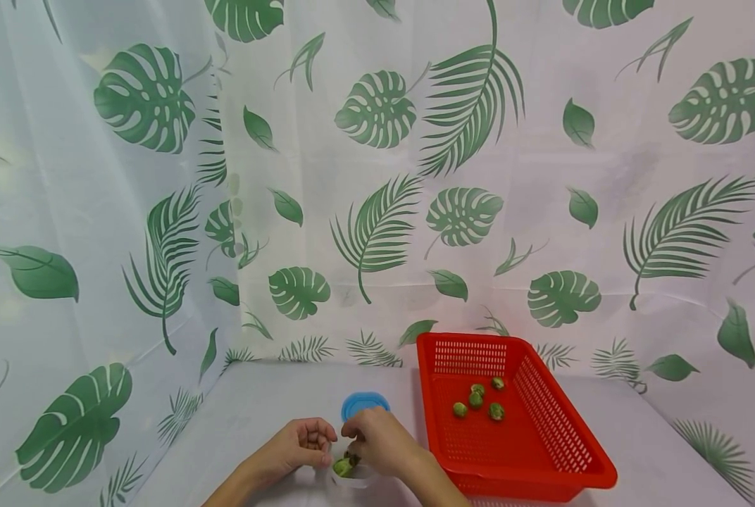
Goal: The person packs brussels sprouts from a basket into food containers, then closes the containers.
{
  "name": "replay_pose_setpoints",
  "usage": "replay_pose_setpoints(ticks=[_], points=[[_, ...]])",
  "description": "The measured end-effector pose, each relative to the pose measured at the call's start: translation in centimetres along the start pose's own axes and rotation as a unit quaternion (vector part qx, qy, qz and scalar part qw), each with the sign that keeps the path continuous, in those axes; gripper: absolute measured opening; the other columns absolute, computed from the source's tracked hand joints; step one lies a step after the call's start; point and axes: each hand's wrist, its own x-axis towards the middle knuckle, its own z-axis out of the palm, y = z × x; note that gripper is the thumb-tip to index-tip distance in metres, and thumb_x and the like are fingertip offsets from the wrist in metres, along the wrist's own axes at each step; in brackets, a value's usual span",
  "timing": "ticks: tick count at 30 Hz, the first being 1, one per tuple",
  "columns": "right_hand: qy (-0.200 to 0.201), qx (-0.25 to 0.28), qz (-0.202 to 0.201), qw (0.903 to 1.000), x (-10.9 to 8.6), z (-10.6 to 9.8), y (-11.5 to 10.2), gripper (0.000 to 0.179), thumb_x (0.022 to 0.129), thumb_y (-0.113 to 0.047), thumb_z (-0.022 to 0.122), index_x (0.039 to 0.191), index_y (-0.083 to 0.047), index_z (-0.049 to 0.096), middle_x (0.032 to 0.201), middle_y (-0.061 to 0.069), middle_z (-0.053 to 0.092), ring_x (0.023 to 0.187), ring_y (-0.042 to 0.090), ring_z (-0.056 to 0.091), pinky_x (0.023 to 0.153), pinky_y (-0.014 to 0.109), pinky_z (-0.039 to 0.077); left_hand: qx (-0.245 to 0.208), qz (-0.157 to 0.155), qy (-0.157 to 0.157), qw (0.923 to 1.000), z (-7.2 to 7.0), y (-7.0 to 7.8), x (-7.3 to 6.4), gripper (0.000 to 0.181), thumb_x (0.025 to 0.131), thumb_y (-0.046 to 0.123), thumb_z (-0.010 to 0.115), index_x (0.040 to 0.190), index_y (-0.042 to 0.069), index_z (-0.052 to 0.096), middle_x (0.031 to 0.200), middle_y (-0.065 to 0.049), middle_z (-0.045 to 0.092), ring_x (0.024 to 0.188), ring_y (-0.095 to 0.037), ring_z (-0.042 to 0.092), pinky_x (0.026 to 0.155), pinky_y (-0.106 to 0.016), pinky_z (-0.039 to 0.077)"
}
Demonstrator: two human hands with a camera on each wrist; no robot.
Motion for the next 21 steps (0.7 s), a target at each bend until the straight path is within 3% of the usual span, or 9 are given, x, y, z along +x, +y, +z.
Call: replay_pose_setpoints(ticks=[12,21], points=[[0.052,-0.034,-0.038,0.9974,-0.2,-1.4,-0.7,0.021,0.09,-0.004,0.078,0.111,-0.01,0.078,0.105,0.002,0.077,0.082,0.001,0.066,0.076,0.023,0.058,-0.001,-0.001,-0.001,1.0,0.0,-0.2,0.0,0.028,0.091,0.005,0.077,0.116,0.002,0.066,0.092,0.005,0.065,0.081,-0.005,0.06,0.073,-0.02,0.052],[0.074,-0.032,-0.03,0.9963,-0.4,-3.5,-1.7,0.026,0.092,-0.007,0.078,0.118,-0.012,0.077,0.11,-0.003,0.074,0.091,0.005,0.067,0.082,0.027,0.06,-0.005,-0.008,0.007,0.9999,0.1,0.1,0.0,0.026,0.09,0.005,0.077,0.114,0.003,0.066,0.09,0.005,0.065,0.079,-0.005,0.06,0.072,-0.019,0.052]])
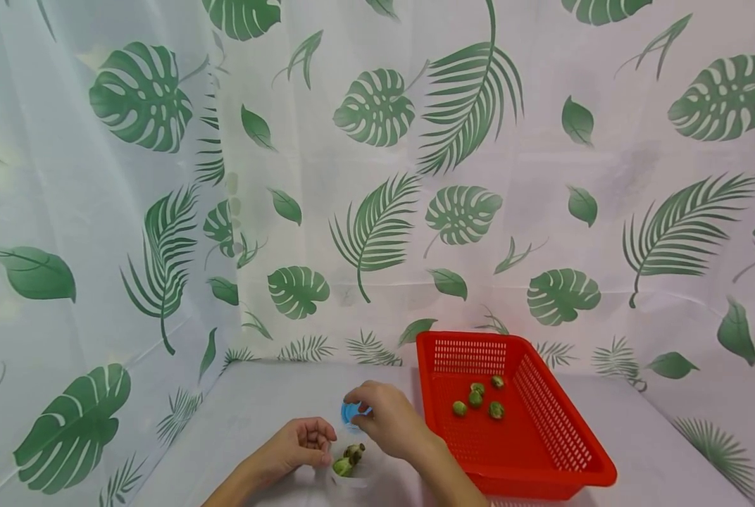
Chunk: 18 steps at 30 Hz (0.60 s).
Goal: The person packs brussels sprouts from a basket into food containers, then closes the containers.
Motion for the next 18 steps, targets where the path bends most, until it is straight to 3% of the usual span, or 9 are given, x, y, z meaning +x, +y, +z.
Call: replay_pose_setpoints(ticks=[7,18], points=[[0.019,-0.022,-0.019,0.9994,0.2,-2.2,-1.9,0.03,0.092,-0.008,0.079,0.121,-0.014,0.075,0.115,-0.003,0.073,0.096,0.01,0.069,0.083,0.026,0.06,0.008,-0.003,0.0,1.0,0.1,0.5,0.2,0.03,0.091,0.004,0.077,0.117,-0.003,0.064,0.09,0.005,0.066,0.079,-0.006,0.06,0.074,-0.021,0.053],[0.065,-0.042,-0.056,0.9954,0.1,-5.3,-4.3,0.037,0.09,-0.009,0.08,0.125,-0.018,0.073,0.12,-0.005,0.072,0.1,0.01,0.07,0.087,0.026,0.059,0.022,-0.008,0.016,0.9996,0.0,0.1,0.2,0.025,0.09,0.005,0.078,0.112,0.004,0.068,0.09,0.004,0.067,0.08,-0.007,0.06,0.074,-0.022,0.053]])
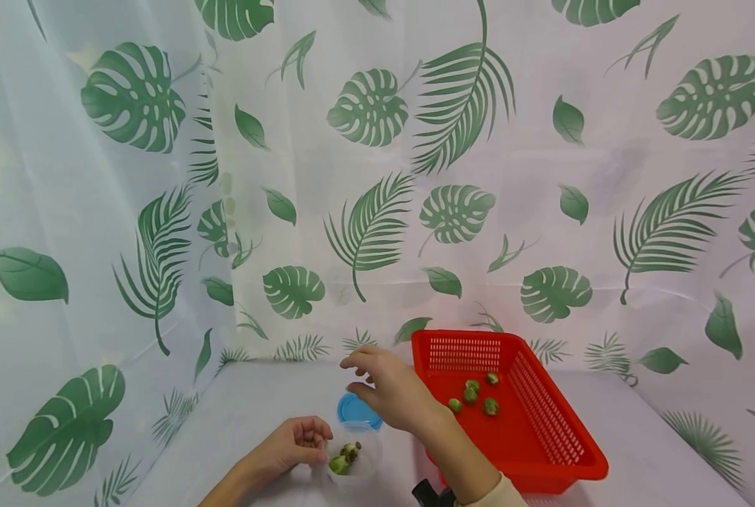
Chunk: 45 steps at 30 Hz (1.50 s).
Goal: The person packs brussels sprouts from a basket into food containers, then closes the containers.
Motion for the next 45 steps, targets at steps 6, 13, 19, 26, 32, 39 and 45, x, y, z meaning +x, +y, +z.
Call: replay_pose_setpoints(ticks=[6,13,19,26,32,39,45], points=[[0.03,-0.014,-0.017,0.9993,0.4,-1.7,-0.4,0.038,0.089,-0.009,0.082,0.125,-0.02,0.074,0.12,-0.006,0.072,0.104,0.012,0.07,0.088,0.032,0.061,0.003,-0.003,0.003,1.0,-0.1,-0.1,0.0,0.025,0.089,0.005,0.078,0.113,0.003,0.068,0.09,0.004,0.066,0.08,-0.007,0.06,0.073,-0.023,0.053],[0.047,-0.029,-0.01,0.9984,0.6,-3.4,-0.2,0.039,0.089,-0.009,0.082,0.126,-0.018,0.073,0.123,-0.004,0.071,0.103,0.014,0.07,0.089,0.034,0.06,-0.003,-0.001,-0.001,1.0,0.0,-0.1,0.0,0.025,0.089,0.004,0.079,0.112,0.004,0.068,0.09,0.004,0.067,0.08,-0.007,0.06,0.072,-0.021,0.053],[0.062,-0.029,0.006,0.9977,1.0,-4.2,1.0,0.042,0.089,-0.008,0.081,0.13,-0.014,0.071,0.128,0.002,0.07,0.106,0.019,0.071,0.087,0.037,0.061,-0.008,-0.004,0.0,1.0,0.1,-0.2,0.1,0.026,0.089,0.003,0.078,0.112,0.003,0.068,0.09,0.004,0.066,0.079,-0.007,0.06,0.072,-0.021,0.053],[0.081,-0.034,0.015,0.996,1.1,-4.4,2.3,0.052,0.09,-0.008,0.08,0.14,-0.011,0.064,0.135,0.007,0.067,0.107,0.023,0.07,0.081,0.03,0.062,-0.012,-0.005,0.001,0.9999,0.2,-0.1,0.0,0.026,0.088,0.002,0.078,0.112,0.003,0.068,0.09,0.004,0.066,0.079,-0.006,0.06,0.071,-0.02,0.053],[0.088,-0.036,0.026,0.9951,1.2,-4.7,3.5,0.056,0.091,-0.008,0.079,0.144,-0.011,0.06,0.139,0.01,0.065,0.112,0.027,0.068,0.082,0.036,0.062,-0.013,-0.002,-0.005,0.9999,0.2,0.0,-0.1,0.026,0.089,0.003,0.078,0.113,0.002,0.067,0.09,0.004,0.066,0.079,-0.006,0.06,0.072,-0.02,0.053],[0.096,-0.044,0.044,0.9935,1.5,-5.2,5.3,0.056,0.092,-0.008,0.078,0.144,-0.009,0.059,0.14,0.014,0.065,0.111,0.028,0.068,0.083,0.038,0.062,-0.017,-0.003,-0.006,0.9998,0.3,0.2,-0.3,0.025,0.09,0.002,0.077,0.113,0.002,0.066,0.089,0.004,0.067,0.079,-0.006,0.061,0.072,-0.021,0.054],[0.098,-0.034,0.068,0.9923,1.6,-5.6,6.9,0.058,0.092,-0.009,0.078,0.146,-0.009,0.057,0.141,0.015,0.063,0.114,0.031,0.067,0.089,0.046,0.061,-0.022,-0.004,-0.004,0.9997,0.2,0.3,-0.3,0.026,0.09,0.002,0.077,0.114,0.001,0.066,0.089,0.004,0.067,0.079,-0.006,0.061,0.073,-0.021,0.053]])
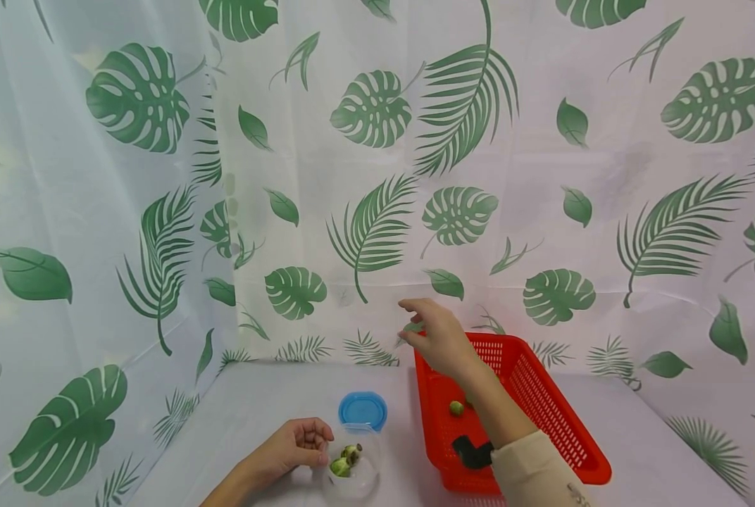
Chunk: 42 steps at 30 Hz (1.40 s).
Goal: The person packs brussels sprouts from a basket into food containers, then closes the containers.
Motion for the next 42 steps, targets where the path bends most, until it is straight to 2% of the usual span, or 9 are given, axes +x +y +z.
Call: replay_pose_setpoints(ticks=[8,23,27,34,42], points=[[-0.014,0.021,0.042,0.9988,0.2,-0.1,2.2,0.055,0.096,-0.012,0.075,0.147,-0.009,0.056,0.143,0.018,0.061,0.118,0.035,0.065,0.096,0.052,0.058,-0.002,0.002,-0.003,1.0,-0.1,-0.2,0.2,0.025,0.09,0.002,0.077,0.112,0.005,0.067,0.089,0.005,0.067,0.079,-0.005,0.061,0.072,-0.02,0.053],[-0.027,0.015,0.104,0.9941,0.5,-0.1,6.1,0.053,0.098,-0.014,0.072,0.147,-0.006,0.055,0.144,0.021,0.06,0.121,0.04,0.062,0.094,0.051,0.058,0.008,0.001,0.007,0.9999,-0.4,-0.4,0.3,0.025,0.089,0.004,0.078,0.112,0.005,0.068,0.089,0.005,0.067,0.079,-0.006,0.061,0.073,-0.021,0.053],[-0.032,0.013,0.127,0.9913,0.3,0.0,7.1,0.053,0.097,-0.015,0.072,0.147,-0.007,0.055,0.144,0.022,0.059,0.122,0.04,0.062,0.093,0.05,0.059,0.006,0.0,0.003,1.0,-0.4,-0.4,0.3,0.024,0.09,0.003,0.077,0.112,0.005,0.068,0.089,0.005,0.067,0.079,-0.006,0.061,0.072,-0.021,0.053],[-0.034,0.008,0.139,0.9896,-0.3,-0.2,8.5,0.053,0.097,-0.014,0.072,0.146,-0.001,0.054,0.139,0.026,0.06,0.12,0.042,0.062,0.094,0.051,0.059,-0.003,-0.004,0.0,1.0,-0.3,-0.4,0.3,0.024,0.09,0.002,0.075,0.112,0.005,0.067,0.089,0.005,0.067,0.079,-0.006,0.062,0.073,-0.021,0.054],[-0.029,-0.005,0.17,0.985,-1.0,0.0,10.4,0.055,0.096,-0.018,0.075,0.146,-0.004,0.056,0.141,0.024,0.06,0.123,0.043,0.059,0.098,0.054,0.056,-0.003,-0.004,0.0,1.0,-0.3,-0.4,0.4,0.024,0.089,0.002,0.076,0.111,0.005,0.067,0.089,0.004,0.067,0.079,-0.006,0.062,0.072,-0.021,0.053]])
